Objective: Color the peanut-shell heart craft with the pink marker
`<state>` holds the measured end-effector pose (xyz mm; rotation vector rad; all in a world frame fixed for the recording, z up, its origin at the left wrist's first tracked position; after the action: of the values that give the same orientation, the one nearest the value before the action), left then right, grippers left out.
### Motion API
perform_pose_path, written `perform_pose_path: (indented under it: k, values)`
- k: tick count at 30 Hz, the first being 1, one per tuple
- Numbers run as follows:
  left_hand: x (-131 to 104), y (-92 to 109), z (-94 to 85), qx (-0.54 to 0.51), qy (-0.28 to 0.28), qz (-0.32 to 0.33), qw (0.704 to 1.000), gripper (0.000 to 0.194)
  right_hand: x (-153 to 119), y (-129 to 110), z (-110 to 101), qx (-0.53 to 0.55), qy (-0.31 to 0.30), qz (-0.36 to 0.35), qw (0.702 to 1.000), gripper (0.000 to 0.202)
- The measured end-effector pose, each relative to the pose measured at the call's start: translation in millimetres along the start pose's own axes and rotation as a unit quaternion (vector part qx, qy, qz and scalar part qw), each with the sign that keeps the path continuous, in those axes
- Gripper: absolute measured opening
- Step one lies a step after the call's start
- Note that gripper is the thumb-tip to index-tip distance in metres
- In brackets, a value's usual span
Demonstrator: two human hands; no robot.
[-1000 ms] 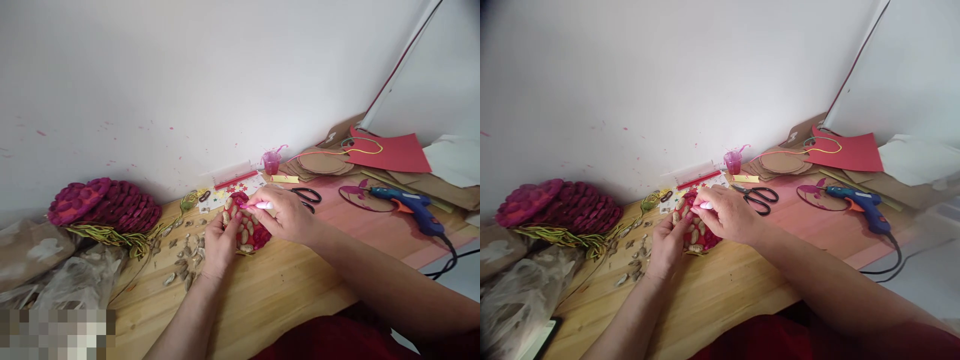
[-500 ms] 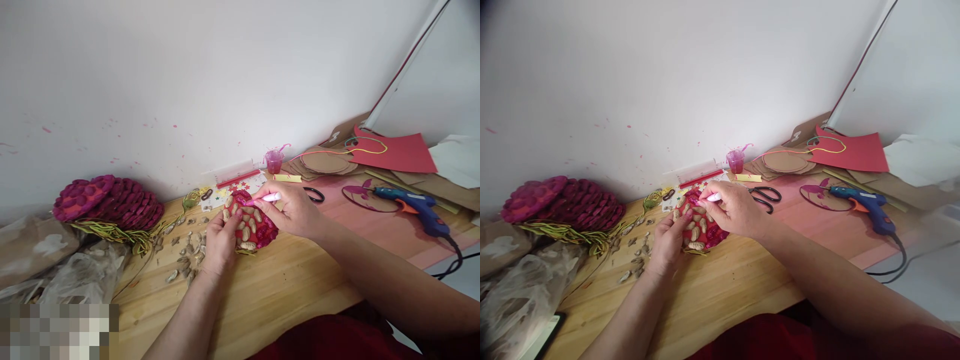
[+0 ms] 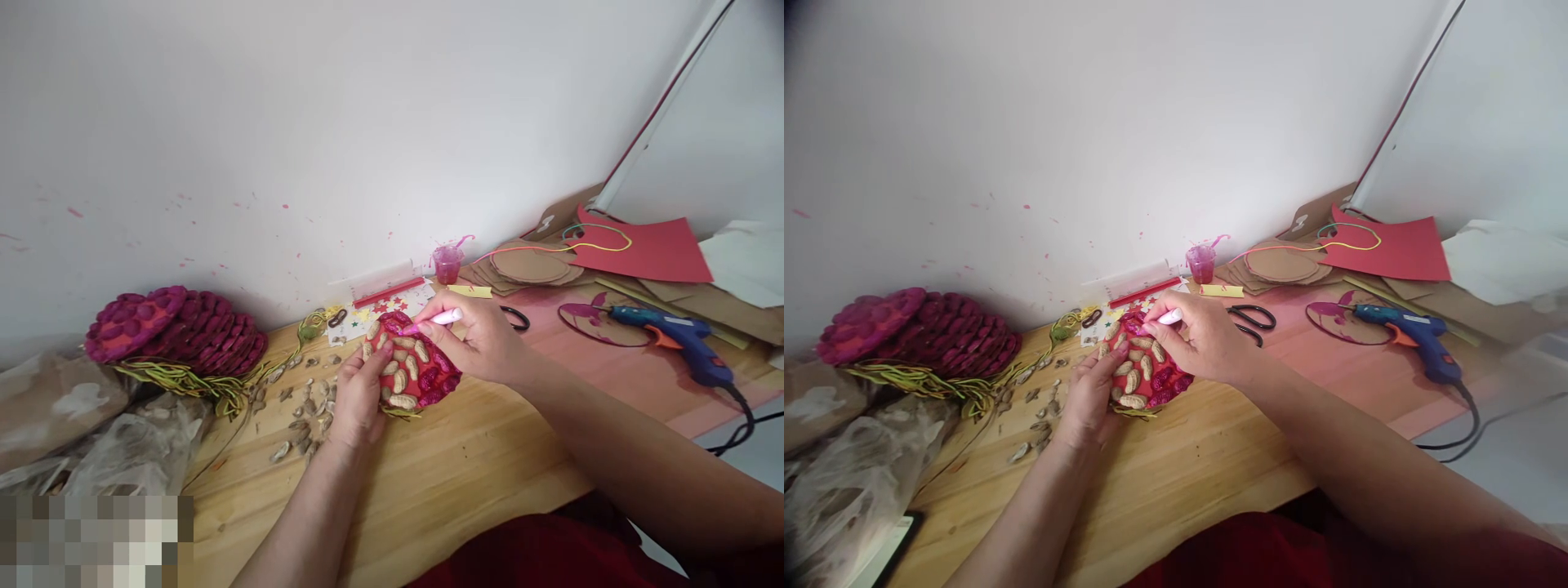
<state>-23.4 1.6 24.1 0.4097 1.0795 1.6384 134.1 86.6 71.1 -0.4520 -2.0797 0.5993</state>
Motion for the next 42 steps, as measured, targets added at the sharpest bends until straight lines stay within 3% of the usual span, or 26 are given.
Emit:
perform_pose_path:
  k: [15, 22, 31, 37, 42]
  values:
    - [-1.1, 0.9, 1.0, -0.009, -0.004, -0.013, 1.000, 0.039, 0.2, 1.6, -0.8, 0.023, 0.002, 0.018, 1.000, 0.008]
    - [-2.0, 0.3, 1.6, -0.004, -0.009, -0.020, 1.000, 0.040, 2.5, 7.7, -3.9, 0.021, 0.004, 0.069, 0.997, 0.007]
    - [-0.8, 0.5, 2.4, -0.008, -0.014, -0.024, 1.000, 0.040, 2.5, 6.6, -2.7, 0.069, 0.002, 0.075, 0.995, 0.011]
    - [-1.1, 0.3, 2.4, -0.008, -0.018, -0.029, 0.999, 0.040, 2.8, 9.0, -5.5, 0.037, 0.025, 0.056, 0.997, 0.011]
    - [-2.1, 0.6, 2.5, -0.010, -0.019, -0.033, 0.999, 0.041, 1.9, 7.4, -4.2, 0.058, 0.005, 0.065, 0.996, 0.013]
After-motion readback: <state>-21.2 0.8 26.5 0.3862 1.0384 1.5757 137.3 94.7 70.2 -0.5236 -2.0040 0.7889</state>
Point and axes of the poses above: each hand's wrist, its own x-axis towards the middle knuckle, its own z-axis out of the palm, y = z × x, the point moved 1 cm from there along x, towards the middle knuckle, and after that the axes turned 1 degree about -y, right-handed, at the moved point
